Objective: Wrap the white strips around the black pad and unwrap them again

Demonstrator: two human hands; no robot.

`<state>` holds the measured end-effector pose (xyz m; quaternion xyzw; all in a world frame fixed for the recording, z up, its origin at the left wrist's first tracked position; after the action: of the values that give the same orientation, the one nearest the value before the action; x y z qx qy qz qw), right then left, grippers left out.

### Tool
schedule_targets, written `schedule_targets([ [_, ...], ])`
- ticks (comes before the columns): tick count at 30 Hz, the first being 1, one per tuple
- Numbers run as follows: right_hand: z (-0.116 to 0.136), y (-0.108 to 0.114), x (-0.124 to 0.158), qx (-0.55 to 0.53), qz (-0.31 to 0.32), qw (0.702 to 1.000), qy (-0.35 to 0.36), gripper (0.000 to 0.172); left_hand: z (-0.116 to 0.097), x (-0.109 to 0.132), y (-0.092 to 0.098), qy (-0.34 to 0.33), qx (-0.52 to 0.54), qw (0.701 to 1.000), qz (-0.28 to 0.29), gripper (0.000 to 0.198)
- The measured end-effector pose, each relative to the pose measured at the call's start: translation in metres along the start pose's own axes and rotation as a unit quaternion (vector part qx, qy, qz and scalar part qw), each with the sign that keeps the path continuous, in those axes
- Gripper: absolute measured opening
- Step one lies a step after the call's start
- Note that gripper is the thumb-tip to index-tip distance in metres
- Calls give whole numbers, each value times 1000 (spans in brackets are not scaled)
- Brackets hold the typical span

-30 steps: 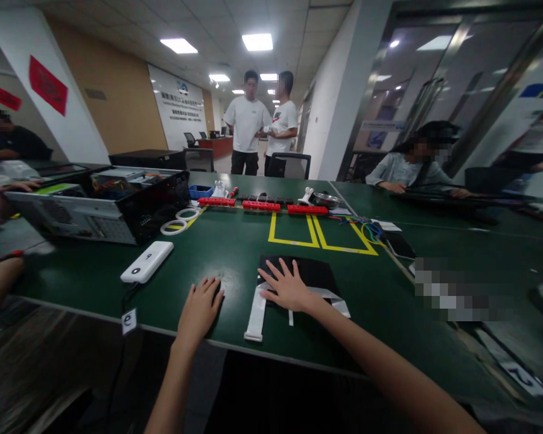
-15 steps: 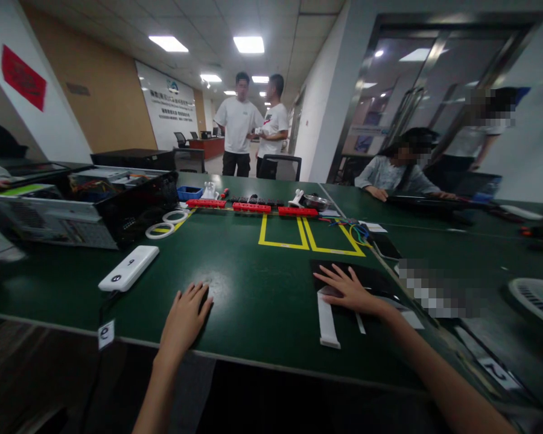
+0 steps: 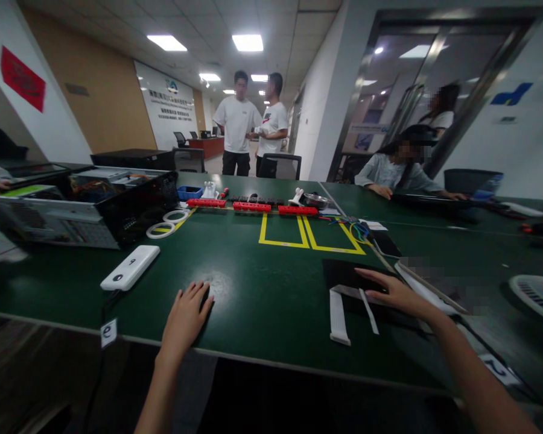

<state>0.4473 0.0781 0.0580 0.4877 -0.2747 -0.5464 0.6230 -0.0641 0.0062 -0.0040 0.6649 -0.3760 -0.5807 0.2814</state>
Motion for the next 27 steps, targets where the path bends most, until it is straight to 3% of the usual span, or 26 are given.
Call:
schedule_targets([
  [4,-30,2,23,92,-24,995,32,66,-3,-1,2,4,-5,1000,1,40],
  [7,-35,-8,32,188,-62,977,81,63,-3,0,2,3,-5,1000,-2,40],
  [12,-14,-14,33,333,-114,921,166,50,-3,0,2,1,-2,1000,-3,41],
  [16,6,5,33,314,-155,917,191,38,-3,-1,4,-1,-6,1000,-1,40],
  [20,11,42,30,335,-238,908,87,32,-3,-1,4,-2,-5,1000,-2,41],
  [24,-4,74,28,401,-302,861,-85,38,-3,-1,4,2,0,1000,-2,41],
  [27,-23,84,30,417,-308,835,-185,43,-2,0,3,4,4,1000,-2,41],
])
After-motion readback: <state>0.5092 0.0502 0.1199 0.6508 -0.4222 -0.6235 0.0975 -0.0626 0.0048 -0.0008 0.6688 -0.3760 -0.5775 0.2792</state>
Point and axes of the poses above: each hand's wrist, its own x-axis away from the middle knuckle, its own y-axis out of the back of the hand, z = x × y, the point moved 1 cm from there along -x, towards the middle knuckle, and after that the axes turned 15 degrees about -z, right-handed, at the moved point
